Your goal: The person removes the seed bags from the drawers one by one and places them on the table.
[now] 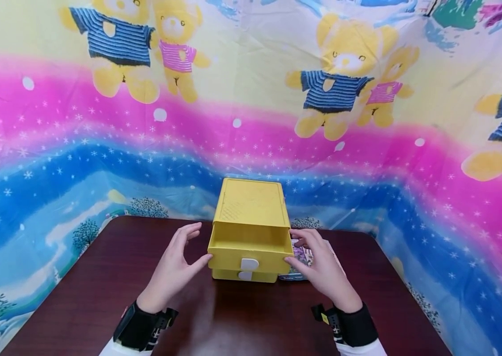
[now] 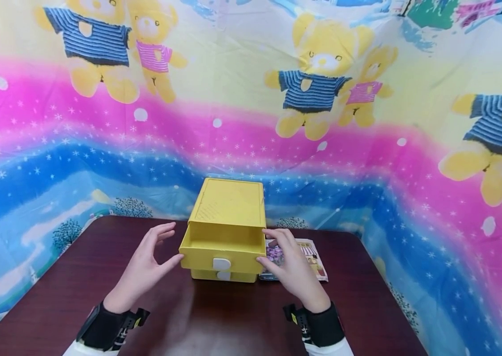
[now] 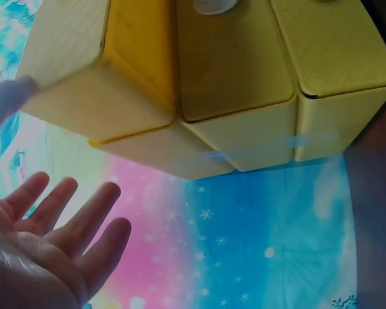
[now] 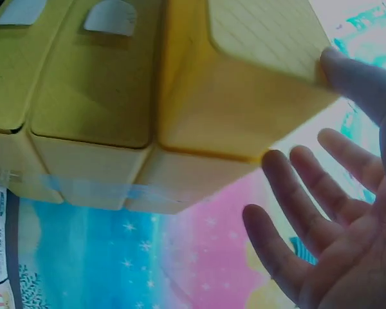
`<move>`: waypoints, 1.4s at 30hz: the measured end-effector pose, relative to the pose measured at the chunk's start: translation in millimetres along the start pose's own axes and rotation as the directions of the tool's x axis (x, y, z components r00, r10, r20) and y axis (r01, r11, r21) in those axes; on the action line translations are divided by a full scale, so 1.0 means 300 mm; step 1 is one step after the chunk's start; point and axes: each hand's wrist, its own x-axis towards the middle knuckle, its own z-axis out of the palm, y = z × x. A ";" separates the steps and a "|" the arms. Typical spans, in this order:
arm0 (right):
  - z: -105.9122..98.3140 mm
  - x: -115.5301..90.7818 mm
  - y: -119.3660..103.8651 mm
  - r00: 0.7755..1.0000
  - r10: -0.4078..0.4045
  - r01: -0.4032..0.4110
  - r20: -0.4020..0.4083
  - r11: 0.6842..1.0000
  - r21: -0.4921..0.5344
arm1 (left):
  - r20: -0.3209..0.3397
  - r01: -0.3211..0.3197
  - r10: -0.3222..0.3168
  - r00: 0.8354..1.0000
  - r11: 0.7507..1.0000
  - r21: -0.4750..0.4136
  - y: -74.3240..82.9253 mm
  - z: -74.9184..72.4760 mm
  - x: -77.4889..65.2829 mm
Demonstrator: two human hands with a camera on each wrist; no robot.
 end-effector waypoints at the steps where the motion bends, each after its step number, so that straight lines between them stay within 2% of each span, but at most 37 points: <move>1: 0.007 0.001 0.000 1.000 0.004 -0.004 -0.011 1.000 -0.001 | -0.004 0.007 -0.007 1.000 1.000 0.003 -0.002 0.004 0.000; 5: 0.036 0.008 0.004 0.998 0.027 -0.026 -0.051 1.000 0.013 | -0.019 0.032 -0.032 0.999 0.999 0.002 -0.012 0.018 0.003; 11: 0.079 0.020 0.009 0.991 0.056 -0.054 -0.122 0.998 0.017 | -0.058 0.036 -0.035 0.998 0.999 0.004 -0.032 0.051 0.010; 18: 0.130 0.026 0.029 0.985 0.088 -0.081 -0.150 0.995 0.052 | -0.098 0.056 -0.053 0.994 0.998 0.028 -0.076 0.099 0.007; 25: 0.162 0.027 0.041 0.969 0.144 -0.126 -0.202 0.987 0.098 | -0.106 0.083 -0.079 0.991 0.996 0.038 -0.092 0.129 0.009; 35: 0.195 0.027 0.067 0.948 0.262 -0.240 -0.179 0.961 0.136 | -0.077 0.215 -0.217 0.973 0.976 -0.025 -0.129 0.147 0.016; 42: 0.212 0.031 0.093 0.935 0.315 -0.285 -0.163 0.941 0.182 | -0.073 0.246 -0.249 0.966 0.968 -0.047 -0.145 0.151 0.027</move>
